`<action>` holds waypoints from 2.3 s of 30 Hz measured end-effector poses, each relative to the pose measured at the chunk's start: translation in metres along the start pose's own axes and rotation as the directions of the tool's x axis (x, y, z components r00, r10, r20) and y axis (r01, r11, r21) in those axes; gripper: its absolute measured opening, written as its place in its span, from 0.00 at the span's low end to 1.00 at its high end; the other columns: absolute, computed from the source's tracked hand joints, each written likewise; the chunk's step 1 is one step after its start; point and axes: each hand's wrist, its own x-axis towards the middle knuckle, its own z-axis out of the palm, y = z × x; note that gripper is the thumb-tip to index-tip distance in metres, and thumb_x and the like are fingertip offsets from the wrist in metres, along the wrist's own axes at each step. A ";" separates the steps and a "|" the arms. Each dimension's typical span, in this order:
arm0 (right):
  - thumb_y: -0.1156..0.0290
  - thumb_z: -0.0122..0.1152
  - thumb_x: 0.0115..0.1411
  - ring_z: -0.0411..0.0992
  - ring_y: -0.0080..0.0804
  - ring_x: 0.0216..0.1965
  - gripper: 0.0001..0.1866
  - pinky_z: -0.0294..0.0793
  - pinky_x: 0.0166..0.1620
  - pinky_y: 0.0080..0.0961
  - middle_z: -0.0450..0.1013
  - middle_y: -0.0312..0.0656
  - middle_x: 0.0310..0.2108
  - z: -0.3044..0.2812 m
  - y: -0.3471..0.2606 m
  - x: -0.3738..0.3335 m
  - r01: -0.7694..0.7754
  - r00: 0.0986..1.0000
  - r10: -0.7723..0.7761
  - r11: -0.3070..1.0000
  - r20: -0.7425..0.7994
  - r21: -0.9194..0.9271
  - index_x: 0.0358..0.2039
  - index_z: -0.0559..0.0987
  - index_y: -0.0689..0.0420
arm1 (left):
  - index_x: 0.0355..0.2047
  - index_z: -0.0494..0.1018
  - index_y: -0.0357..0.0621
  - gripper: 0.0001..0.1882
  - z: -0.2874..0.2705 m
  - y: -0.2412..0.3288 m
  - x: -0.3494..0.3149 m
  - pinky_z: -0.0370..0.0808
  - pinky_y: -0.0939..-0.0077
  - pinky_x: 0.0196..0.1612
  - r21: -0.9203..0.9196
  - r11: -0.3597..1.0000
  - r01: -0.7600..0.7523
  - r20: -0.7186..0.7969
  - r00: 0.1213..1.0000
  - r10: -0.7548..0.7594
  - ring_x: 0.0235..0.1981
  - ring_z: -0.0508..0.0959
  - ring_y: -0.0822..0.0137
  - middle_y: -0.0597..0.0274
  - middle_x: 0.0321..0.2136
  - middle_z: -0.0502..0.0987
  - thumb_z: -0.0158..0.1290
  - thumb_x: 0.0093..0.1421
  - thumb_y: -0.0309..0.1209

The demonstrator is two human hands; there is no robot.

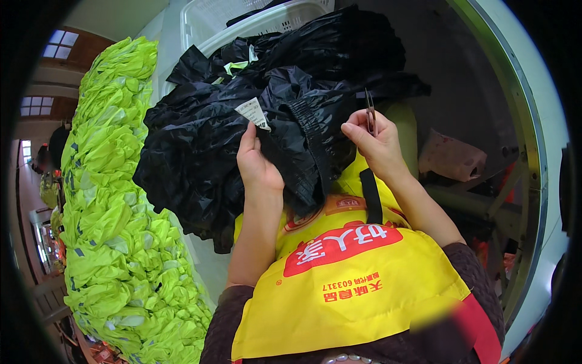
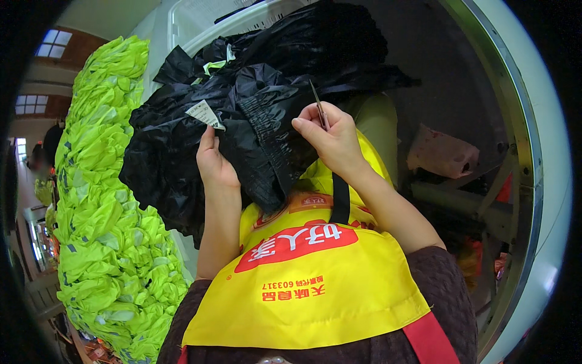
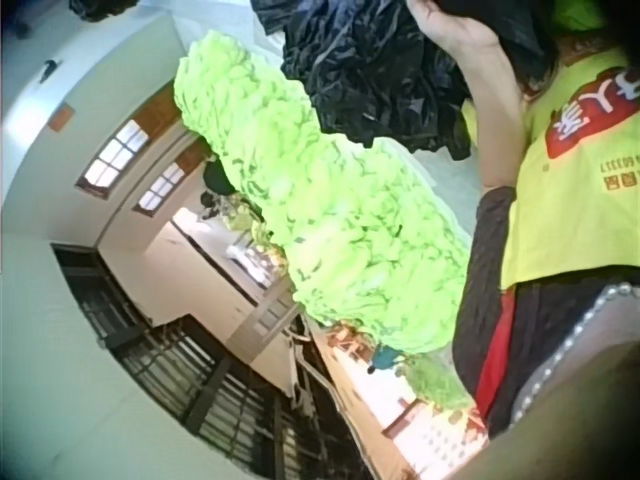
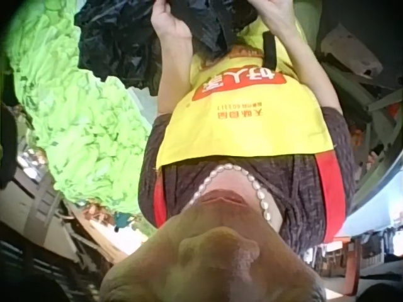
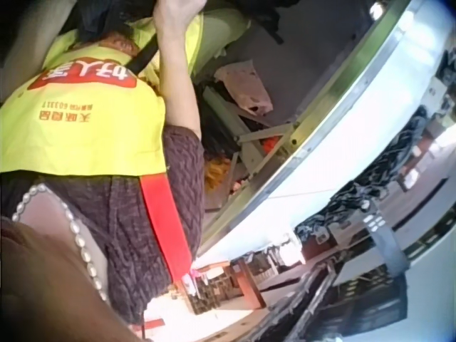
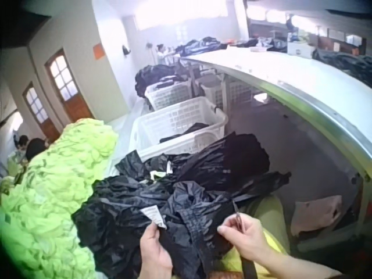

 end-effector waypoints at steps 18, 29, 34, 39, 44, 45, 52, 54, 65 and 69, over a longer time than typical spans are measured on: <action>0.72 0.59 0.54 0.64 0.17 0.22 0.07 0.64 0.28 0.14 0.68 0.35 0.20 -0.017 -0.002 0.013 0.169 0.986 -0.165 0.968 0.037 -0.187 0.30 0.73 0.62 | 0.41 0.70 0.40 0.16 -0.009 -0.002 0.010 0.68 0.62 0.50 -0.002 0.997 0.075 -0.009 0.997 -0.075 0.42 0.74 0.58 0.56 0.39 0.75 0.42 0.61 0.37; 0.72 0.60 0.53 0.65 0.25 0.19 0.06 0.64 0.24 0.19 0.66 0.37 0.19 -0.010 0.003 0.027 0.304 0.951 -0.280 0.922 0.129 -0.239 0.29 0.74 0.59 | 0.43 0.69 0.39 0.16 0.004 -0.004 0.014 0.67 0.60 0.51 0.055 0.997 0.055 -0.121 0.992 -0.048 0.45 0.73 0.56 0.54 0.42 0.74 0.41 0.62 0.37; 0.65 0.61 0.53 0.60 0.12 0.21 0.10 0.59 0.23 0.09 0.66 0.30 0.20 -0.031 -0.006 0.026 0.133 0.976 -0.143 0.989 -0.163 -0.070 0.27 0.73 0.57 | 0.39 0.70 0.39 0.15 -0.001 0.025 0.042 0.70 0.60 0.48 -0.007 0.999 0.054 0.030 0.998 -0.053 0.40 0.75 0.56 0.53 0.38 0.75 0.40 0.62 0.36; 0.57 0.73 0.38 0.61 0.21 0.19 0.25 0.60 0.22 0.19 0.62 0.35 0.18 0.003 -0.023 -0.005 0.207 0.978 -0.183 0.905 0.099 -0.373 0.23 0.66 0.58 | 0.36 0.72 0.41 0.14 0.022 0.021 0.041 0.75 0.61 0.43 0.051 0.999 0.006 0.027 1.000 -0.008 0.34 0.77 0.56 0.54 0.33 0.77 0.41 0.62 0.36; 0.57 0.73 0.34 0.68 0.44 0.26 0.29 0.68 0.29 0.31 0.67 0.45 0.23 0.021 -0.009 0.024 0.383 0.921 -0.343 0.727 0.182 -0.569 0.26 0.64 0.60 | 0.38 0.72 0.39 0.11 0.036 0.017 0.035 0.74 0.61 0.44 0.075 0.996 0.038 0.175 0.983 -0.051 0.35 0.77 0.57 0.54 0.34 0.77 0.46 0.59 0.32; 0.60 0.71 0.36 0.68 0.45 0.27 0.26 0.69 0.30 0.31 0.67 0.46 0.24 0.019 -0.004 0.030 0.368 0.930 -0.311 0.737 0.199 -0.568 0.26 0.64 0.60 | 0.39 0.72 0.38 0.11 0.037 0.019 0.037 0.74 0.61 0.44 0.080 0.996 0.049 0.204 0.977 -0.065 0.36 0.77 0.57 0.53 0.35 0.77 0.47 0.58 0.30; 0.76 0.53 0.49 0.69 0.23 0.30 0.14 0.69 0.33 0.19 0.69 0.38 0.29 -0.045 0.020 0.045 0.343 0.936 -0.347 0.847 0.066 -0.407 0.38 0.73 0.59 | 0.39 0.72 0.37 0.12 0.040 0.059 0.028 0.71 0.72 0.48 0.599 0.764 -0.239 0.391 0.920 -0.019 0.41 0.76 0.63 0.56 0.38 0.75 0.49 0.54 0.18; 0.77 0.51 0.51 0.68 0.19 0.28 0.12 0.67 0.32 0.15 0.69 0.35 0.28 -0.068 0.003 0.029 0.198 0.969 -0.246 0.821 -0.019 -0.536 0.38 0.74 0.58 | 0.38 0.74 0.40 0.16 0.026 0.072 0.035 0.68 0.73 0.50 0.659 0.159 -0.735 0.723 0.677 0.136 0.42 0.75 0.62 0.55 0.42 0.74 0.45 0.50 0.14; 0.79 0.60 0.46 0.70 0.40 0.30 0.08 0.69 0.33 0.25 0.69 0.45 0.28 -0.014 0.025 -0.051 0.299 0.761 -0.032 0.903 0.648 -0.307 0.26 0.70 0.61 | 0.41 0.72 0.35 0.16 -0.026 0.078 0.016 0.70 0.78 0.46 0.713 0.294 -0.636 0.392 0.710 0.586 0.39 0.75 0.68 0.58 0.37 0.76 0.42 0.54 0.17; 0.79 0.62 0.48 0.68 0.35 0.25 0.08 0.66 0.28 0.22 0.68 0.43 0.25 0.012 -0.002 -0.013 0.404 0.813 -0.225 0.883 0.537 -0.240 0.26 0.70 0.62 | 0.41 0.72 0.36 0.12 -0.026 0.069 0.000 0.73 0.81 0.40 0.559 0.620 -0.551 0.267 0.827 0.494 0.34 0.76 0.71 0.59 0.34 0.76 0.44 0.57 0.20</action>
